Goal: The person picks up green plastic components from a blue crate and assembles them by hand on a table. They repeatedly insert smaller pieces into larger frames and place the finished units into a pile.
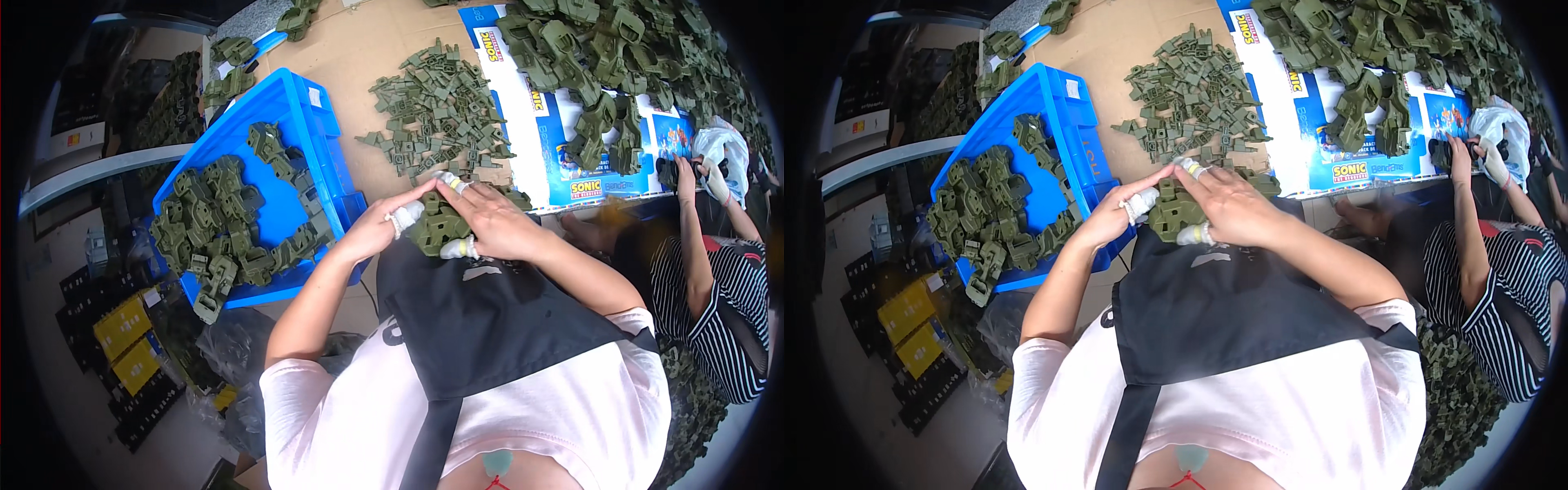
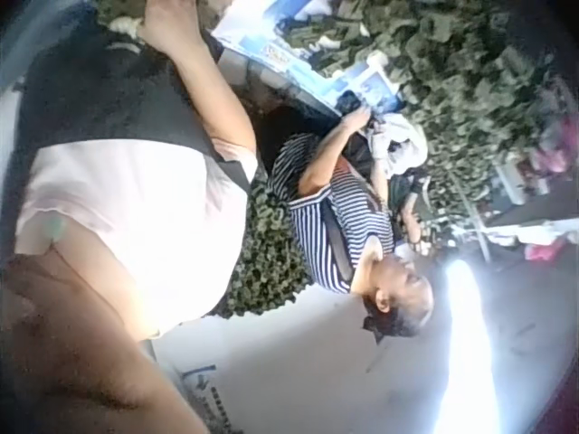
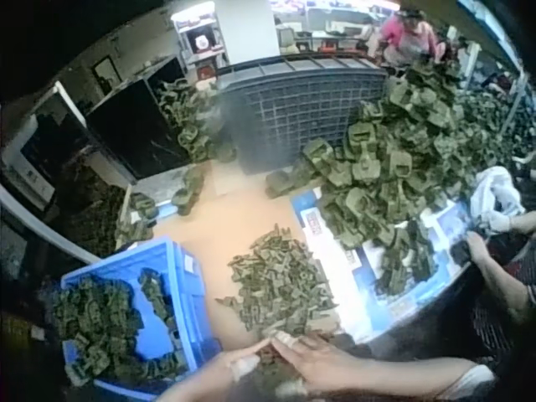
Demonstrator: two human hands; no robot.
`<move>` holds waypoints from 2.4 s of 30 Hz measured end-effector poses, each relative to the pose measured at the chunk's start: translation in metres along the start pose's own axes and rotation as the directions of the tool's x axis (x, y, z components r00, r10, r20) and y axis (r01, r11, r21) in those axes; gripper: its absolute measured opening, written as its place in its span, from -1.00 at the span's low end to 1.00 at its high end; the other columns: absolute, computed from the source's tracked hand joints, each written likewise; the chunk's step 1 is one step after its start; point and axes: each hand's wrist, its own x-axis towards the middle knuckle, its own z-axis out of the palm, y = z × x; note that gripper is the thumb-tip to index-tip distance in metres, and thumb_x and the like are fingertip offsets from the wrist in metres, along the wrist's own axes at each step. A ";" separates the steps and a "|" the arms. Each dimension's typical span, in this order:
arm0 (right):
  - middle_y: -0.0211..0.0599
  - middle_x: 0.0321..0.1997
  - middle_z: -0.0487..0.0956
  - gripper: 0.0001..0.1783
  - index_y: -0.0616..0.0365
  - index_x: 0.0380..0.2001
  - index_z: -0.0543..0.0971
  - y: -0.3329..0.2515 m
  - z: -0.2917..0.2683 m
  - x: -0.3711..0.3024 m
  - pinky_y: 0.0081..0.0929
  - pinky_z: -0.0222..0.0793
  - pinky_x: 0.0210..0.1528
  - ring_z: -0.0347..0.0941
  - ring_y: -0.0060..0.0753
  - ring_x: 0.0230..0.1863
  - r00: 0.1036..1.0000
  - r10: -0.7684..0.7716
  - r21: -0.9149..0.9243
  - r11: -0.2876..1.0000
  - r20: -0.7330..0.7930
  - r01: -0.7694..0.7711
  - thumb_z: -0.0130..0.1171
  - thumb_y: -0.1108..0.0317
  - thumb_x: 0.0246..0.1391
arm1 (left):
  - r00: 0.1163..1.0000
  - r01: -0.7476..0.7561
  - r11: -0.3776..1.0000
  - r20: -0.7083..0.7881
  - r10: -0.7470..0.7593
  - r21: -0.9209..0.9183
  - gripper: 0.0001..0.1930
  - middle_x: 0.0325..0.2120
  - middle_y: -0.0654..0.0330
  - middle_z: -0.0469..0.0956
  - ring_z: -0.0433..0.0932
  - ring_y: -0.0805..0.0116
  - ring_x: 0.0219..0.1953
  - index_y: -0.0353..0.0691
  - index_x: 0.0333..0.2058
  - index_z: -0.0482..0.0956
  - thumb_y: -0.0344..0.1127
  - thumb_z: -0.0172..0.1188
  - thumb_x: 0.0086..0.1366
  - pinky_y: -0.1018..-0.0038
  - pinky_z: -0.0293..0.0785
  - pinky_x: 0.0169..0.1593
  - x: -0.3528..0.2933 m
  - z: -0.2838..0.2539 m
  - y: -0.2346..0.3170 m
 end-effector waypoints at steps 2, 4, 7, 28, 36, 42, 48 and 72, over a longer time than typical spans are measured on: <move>0.19 0.08 0.29 -0.08 0.36 0.18 0.04 -0.008 0.006 0.002 -0.15 0.12 0.15 0.24 0.15 0.08 0.996 0.064 -0.029 0.997 -0.059 -0.065 0.13 -0.04 -0.08 | 0.998 0.062 0.996 -0.018 -0.063 -0.057 -0.59 0.02 0.26 0.39 0.37 0.49 -0.03 -0.14 0.10 0.32 -0.24 -0.02 0.27 0.59 0.30 -0.03 0.002 0.001 -0.002; 0.17 0.03 0.33 -0.14 0.38 0.15 0.11 -0.006 -0.002 0.006 -0.18 0.15 0.12 0.26 0.13 0.06 0.996 0.086 0.091 0.992 0.008 -0.086 0.13 -0.02 -0.07 | 0.997 0.074 0.997 -0.030 -0.074 0.003 -0.64 -0.11 0.35 0.45 0.39 0.60 -0.20 -0.11 0.05 0.39 -0.27 -0.02 0.27 0.66 0.32 -0.24 0.004 -0.002 0.002; 0.14 -0.04 0.38 -0.21 0.40 0.10 0.20 -0.010 -0.006 0.006 -0.22 0.19 0.09 0.31 0.08 0.02 0.997 0.083 0.121 0.989 -0.011 -0.081 0.15 0.05 -0.07 | 0.992 0.121 0.993 -0.020 -0.121 -0.004 -0.70 -0.25 0.40 0.49 0.37 0.65 -0.34 -0.05 -0.05 0.48 -0.37 0.00 0.23 0.69 0.30 -0.40 0.011 -0.006 0.007; 0.17 0.13 0.23 -0.32 0.28 0.05 0.31 0.012 -0.005 0.033 -0.23 0.10 0.16 0.17 0.05 0.16 0.965 0.186 0.137 0.967 0.187 -0.213 0.09 0.06 -0.10 | 0.999 0.034 0.996 0.010 -0.033 -0.079 -0.13 0.02 0.05 0.30 0.29 0.30 0.09 -0.02 0.22 -0.02 -0.45 0.30 -0.02 0.39 0.21 0.11 0.005 0.001 -0.006; 0.00 -0.11 0.46 -0.49 0.32 -0.11 0.45 0.031 -0.026 0.047 -0.33 0.27 -0.04 0.39 -0.09 -0.07 0.947 0.017 0.392 0.908 0.321 -0.149 0.20 0.43 -0.26 | 0.986 0.007 0.978 -0.162 0.028 0.211 -0.16 -0.03 0.02 0.36 0.38 0.24 0.03 -0.05 0.22 -0.02 -0.51 0.24 -0.01 0.39 0.31 0.05 -0.005 0.023 -0.002; 0.13 0.13 0.26 -0.40 0.30 0.10 0.23 0.031 -0.010 0.038 -0.33 0.06 0.19 0.16 -0.04 0.19 0.958 -0.022 0.396 0.913 0.285 -0.097 0.00 0.31 -0.05 | 0.963 -0.033 0.891 -0.223 0.149 0.453 -0.39 -0.05 0.08 0.41 0.41 0.29 0.00 -0.11 0.08 0.26 -0.41 0.25 0.02 0.40 0.32 0.03 0.000 0.022 -0.009; 0.08 0.04 0.36 -0.48 0.33 -0.02 0.36 0.037 -0.022 0.052 -0.34 0.20 0.06 0.30 -0.07 0.05 0.894 -0.002 0.367 0.912 0.448 -0.182 0.01 0.43 -0.16 | 0.975 -0.057 0.973 -0.195 0.102 0.225 -0.48 -0.16 0.21 0.50 0.46 0.43 -0.10 -0.12 -0.03 0.38 -0.41 0.30 -0.02 0.49 0.34 -0.01 0.009 0.021 -0.008; -0.07 0.01 0.40 -0.09 0.02 0.17 0.18 0.020 -0.087 0.004 -0.28 0.25 0.01 0.32 -0.01 0.02 0.958 -0.131 0.373 0.901 -0.256 0.223 0.10 0.58 -0.45 | 0.913 -0.336 0.911 -0.157 0.377 0.238 -0.46 -0.02 -0.05 0.39 0.31 0.22 0.10 -0.29 0.12 0.23 -0.28 0.06 0.16 0.40 0.19 0.11 0.030 0.039 0.042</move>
